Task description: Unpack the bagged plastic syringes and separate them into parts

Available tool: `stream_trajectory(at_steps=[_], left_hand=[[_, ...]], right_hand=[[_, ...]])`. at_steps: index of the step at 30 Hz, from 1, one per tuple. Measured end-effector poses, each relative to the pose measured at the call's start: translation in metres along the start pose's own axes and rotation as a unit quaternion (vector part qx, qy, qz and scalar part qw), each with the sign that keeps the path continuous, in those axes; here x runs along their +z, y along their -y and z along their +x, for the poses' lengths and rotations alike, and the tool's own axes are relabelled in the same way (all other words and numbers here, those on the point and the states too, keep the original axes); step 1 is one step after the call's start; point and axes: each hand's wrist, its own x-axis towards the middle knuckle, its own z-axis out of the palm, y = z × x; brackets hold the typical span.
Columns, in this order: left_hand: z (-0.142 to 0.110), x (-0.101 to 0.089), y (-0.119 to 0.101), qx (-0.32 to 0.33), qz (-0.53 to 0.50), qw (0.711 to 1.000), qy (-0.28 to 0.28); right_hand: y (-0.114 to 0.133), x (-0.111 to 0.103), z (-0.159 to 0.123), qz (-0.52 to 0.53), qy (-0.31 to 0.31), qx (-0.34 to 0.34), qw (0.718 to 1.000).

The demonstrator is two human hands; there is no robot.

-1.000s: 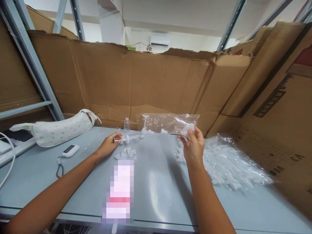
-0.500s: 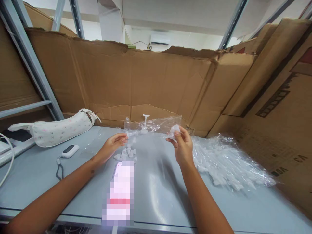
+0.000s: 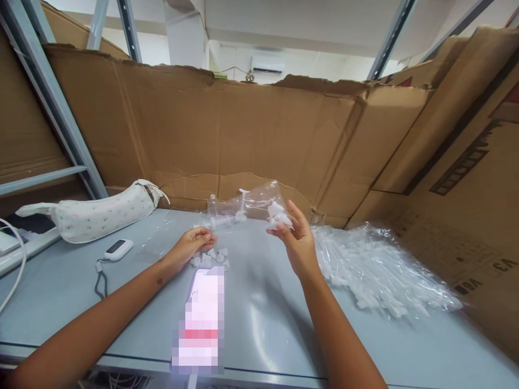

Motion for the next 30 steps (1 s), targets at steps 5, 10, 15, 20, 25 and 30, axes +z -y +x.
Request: stream_trajectory(at_steps=[5, 10, 15, 20, 25, 30], left_hand=[[0.0015, 0.0008, -0.0003, 0.006, 0.024, 0.999, -0.021], [0.0053, 0.0012, 0.0033, 0.015, 0.051, 0.998, -0.043], [0.0050, 0.0002, 0.0045, 0.026, 0.083, 0.995, -0.052], [0.0013, -0.0004, 0.0030, 0.024, 0.111, 0.992, -0.050], [-0.0022, 0.0011, 0.0002, 0.029, 0.127, 0.990, -0.046], [-0.0022, 0.0006, 0.0008, 0.031, 0.133, 0.990, -0.037]], right_hand=[[-0.0040, 0.0004, 0.0009, -0.017, -0.057, -0.009, 0.998], [-0.0015, 0.0006, -0.0009, -0.059, -0.043, -0.017, 0.997], [0.0028, 0.0022, -0.0024, -0.087, -0.040, -0.035, 0.995], [0.0021, 0.0016, -0.0008, -0.108, -0.053, -0.057, 0.991], [0.0010, 0.0012, -0.0006, -0.108, -0.073, -0.061, 0.990], [0.0013, 0.0018, -0.0008, -0.083, -0.087, -0.076, 0.990]])
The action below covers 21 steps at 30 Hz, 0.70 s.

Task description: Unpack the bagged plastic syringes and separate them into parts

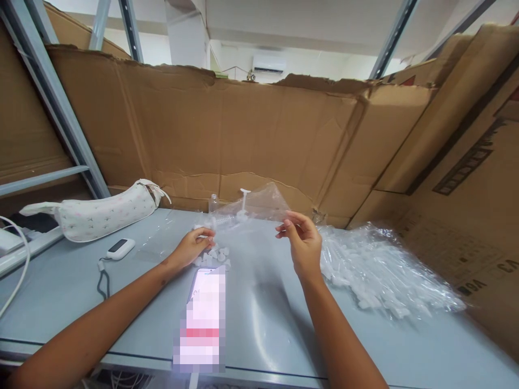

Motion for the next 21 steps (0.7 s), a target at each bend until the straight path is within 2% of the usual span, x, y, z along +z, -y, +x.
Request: stream_trajectory(at_steps=[6, 11, 14, 17, 21], left_hand=[[-0.001, 0.000, -0.002, 0.033, -0.014, 0.999, -0.014], [-0.002, -0.006, -0.009, 0.108, -0.043, 0.988, -0.099], [-0.002, -0.016, -0.015, 0.106, -0.089, 0.981, -0.132], [-0.004, -0.027, -0.021, 0.069, -0.142, 0.984, -0.085], [-0.013, -0.030, -0.027, 0.035, -0.193, 0.978, 0.066]], right_hand=[[0.005, 0.000, 0.000, 0.031, -0.054, -0.013, 0.998], [0.009, 0.000, 0.003, 0.093, -0.104, 0.029, 0.990], [0.009, -0.002, 0.007, 0.139, -0.130, 0.070, 0.979], [0.006, -0.005, 0.009, 0.167, -0.125, 0.112, 0.972], [-0.002, 0.003, 0.001, 0.166, -0.057, 0.186, 0.967]])
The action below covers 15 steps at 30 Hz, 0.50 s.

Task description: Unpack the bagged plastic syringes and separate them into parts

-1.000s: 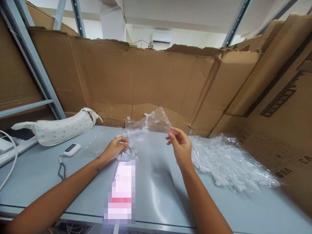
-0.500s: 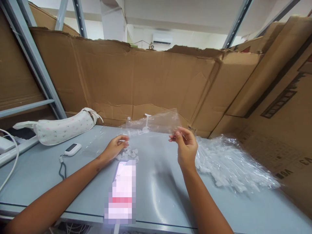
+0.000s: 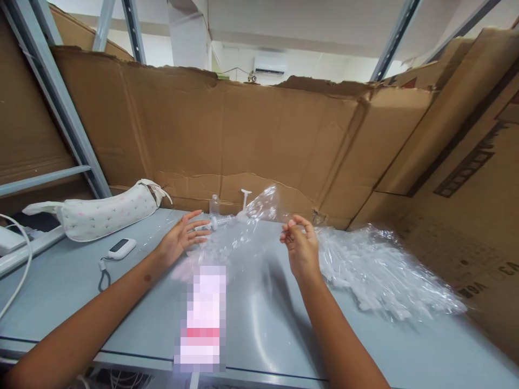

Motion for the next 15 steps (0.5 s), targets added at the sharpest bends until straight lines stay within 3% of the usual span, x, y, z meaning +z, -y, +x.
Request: stream_trajectory(at_steps=[4, 6, 11, 15], left_hand=[[-0.016, 0.015, -0.003, -0.025, -0.017, 0.988, 0.149], [-0.024, 0.022, -0.005, -0.043, 0.000, 0.982, 0.182], [-0.029, 0.025, -0.010, -0.052, 0.083, 0.986, 0.134], [-0.022, 0.019, -0.008, -0.051, 0.137, 0.983, 0.113]], right_hand=[[-0.021, 0.011, -0.017, -0.066, 0.080, 0.086, 0.991], [-0.031, 0.017, -0.027, -0.097, 0.122, 0.110, 0.982], [-0.042, 0.026, -0.047, -0.151, 0.197, 0.137, 0.959], [-0.042, 0.027, -0.048, -0.166, 0.221, 0.122, 0.953]])
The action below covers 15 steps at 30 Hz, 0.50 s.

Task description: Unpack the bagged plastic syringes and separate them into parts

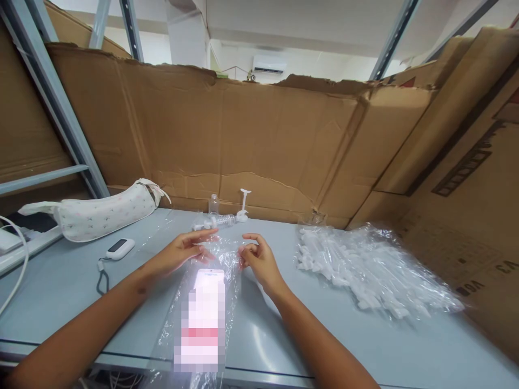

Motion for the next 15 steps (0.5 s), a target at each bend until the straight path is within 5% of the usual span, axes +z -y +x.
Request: stream_trajectory(at_steps=[6, 12, 15], left_hand=[[0.003, -0.003, 0.004, 0.009, 0.022, 0.999, -0.024], [-0.002, -0.001, -0.006, 0.041, 0.022, 0.997, -0.062], [-0.002, -0.003, -0.006, 0.050, 0.047, 0.995, -0.070]], right_hand=[[0.000, -0.008, 0.003, -0.007, 0.023, -0.039, 0.999], [0.001, -0.006, -0.002, -0.043, 0.142, -0.024, 0.989], [0.000, -0.007, -0.002, -0.062, 0.135, -0.023, 0.989]])
